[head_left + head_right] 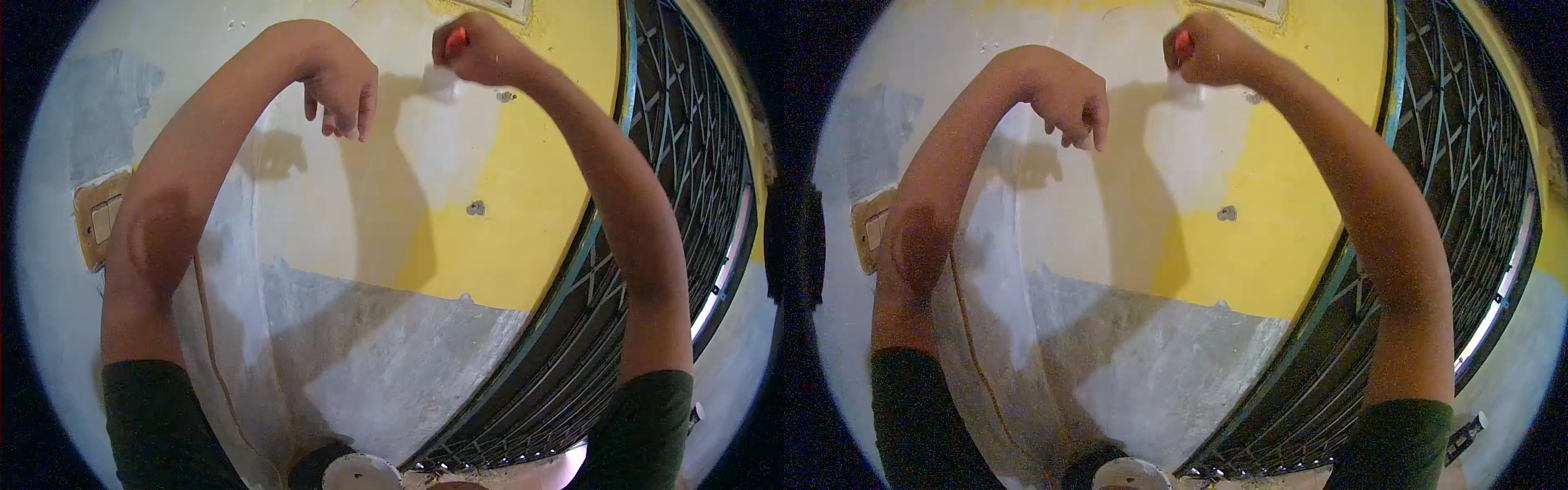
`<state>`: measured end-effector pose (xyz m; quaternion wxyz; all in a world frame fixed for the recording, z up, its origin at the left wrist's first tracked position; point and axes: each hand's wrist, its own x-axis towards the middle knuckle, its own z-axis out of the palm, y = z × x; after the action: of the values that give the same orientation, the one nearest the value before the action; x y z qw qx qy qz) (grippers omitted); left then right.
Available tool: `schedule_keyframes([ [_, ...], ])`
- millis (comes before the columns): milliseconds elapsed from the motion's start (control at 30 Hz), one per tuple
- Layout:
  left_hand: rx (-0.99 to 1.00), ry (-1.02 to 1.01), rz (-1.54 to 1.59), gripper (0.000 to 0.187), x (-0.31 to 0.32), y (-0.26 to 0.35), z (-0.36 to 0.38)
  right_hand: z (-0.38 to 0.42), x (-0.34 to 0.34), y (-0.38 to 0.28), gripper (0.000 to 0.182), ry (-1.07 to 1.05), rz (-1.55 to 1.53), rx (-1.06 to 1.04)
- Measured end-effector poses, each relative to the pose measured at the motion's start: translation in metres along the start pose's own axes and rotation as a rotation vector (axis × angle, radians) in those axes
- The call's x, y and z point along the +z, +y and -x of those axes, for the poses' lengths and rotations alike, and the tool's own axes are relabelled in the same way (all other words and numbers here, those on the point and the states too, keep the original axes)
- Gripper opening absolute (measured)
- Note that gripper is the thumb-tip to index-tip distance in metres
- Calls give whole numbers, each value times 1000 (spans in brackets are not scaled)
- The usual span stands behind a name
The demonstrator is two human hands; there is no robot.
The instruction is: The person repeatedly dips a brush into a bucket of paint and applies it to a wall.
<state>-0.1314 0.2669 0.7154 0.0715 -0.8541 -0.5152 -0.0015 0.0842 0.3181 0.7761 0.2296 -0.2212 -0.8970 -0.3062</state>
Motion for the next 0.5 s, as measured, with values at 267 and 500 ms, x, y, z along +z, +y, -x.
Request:
schedule_keyframes([
  [267,-77,-27,-4,28,0,4,3,16,27,-3,13,188,482,-191],
  [500,-28,-29,-15,28,-3,7,7,100,109,-63,18,-137,224,-190],
])
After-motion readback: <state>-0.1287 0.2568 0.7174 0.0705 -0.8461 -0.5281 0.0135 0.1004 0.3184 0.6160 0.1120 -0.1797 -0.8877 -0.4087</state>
